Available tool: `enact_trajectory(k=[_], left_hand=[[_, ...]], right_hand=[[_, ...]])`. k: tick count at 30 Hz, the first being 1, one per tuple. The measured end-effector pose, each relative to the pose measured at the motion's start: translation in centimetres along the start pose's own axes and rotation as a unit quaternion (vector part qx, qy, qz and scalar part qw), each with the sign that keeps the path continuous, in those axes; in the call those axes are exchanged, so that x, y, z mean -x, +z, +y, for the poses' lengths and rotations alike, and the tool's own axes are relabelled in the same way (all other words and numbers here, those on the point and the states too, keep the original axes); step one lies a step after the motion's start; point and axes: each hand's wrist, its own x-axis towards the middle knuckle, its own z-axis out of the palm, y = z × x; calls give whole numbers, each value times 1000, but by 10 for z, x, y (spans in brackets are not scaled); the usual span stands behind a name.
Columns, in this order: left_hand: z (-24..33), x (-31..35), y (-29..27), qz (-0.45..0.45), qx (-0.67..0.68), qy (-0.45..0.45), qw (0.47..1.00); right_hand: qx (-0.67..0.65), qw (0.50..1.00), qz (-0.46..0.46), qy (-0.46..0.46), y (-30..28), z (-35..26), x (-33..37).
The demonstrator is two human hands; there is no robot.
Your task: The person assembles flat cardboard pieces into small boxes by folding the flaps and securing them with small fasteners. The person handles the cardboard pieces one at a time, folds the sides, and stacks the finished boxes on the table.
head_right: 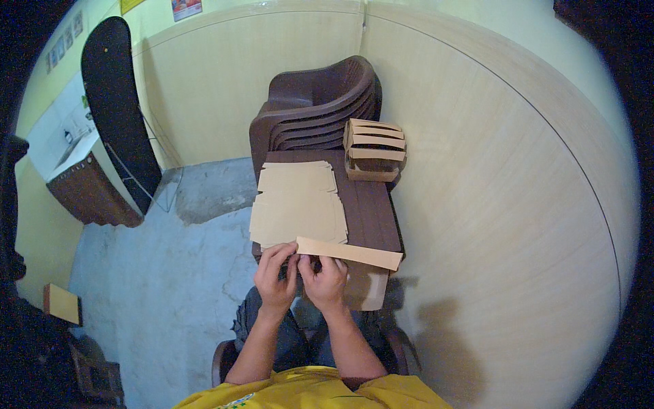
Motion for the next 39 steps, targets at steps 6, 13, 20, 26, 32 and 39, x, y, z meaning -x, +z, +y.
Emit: enact_trajectory(k=[6,13,20,26,32,39], left_hand=[[-3,3,10,35,62,-45,996],[-4,4,7,30,50,-2,998],[2,9,7,44,76,-79,993],[-4,6,4,37,1,40,999],[0,4,9,53,-38,85,994],[1,5,6,35,5,105,994]], right_hand=[[-168,977,22,127,10,-2,7],[-153,982,47,102,12,-3,13],[-70,996,58,22,10,-4,10],[-192,974,52,104,9,-8,16],[-196,974,58,98,8,-6,16],[-262,953,98,112,10,-9,18]])
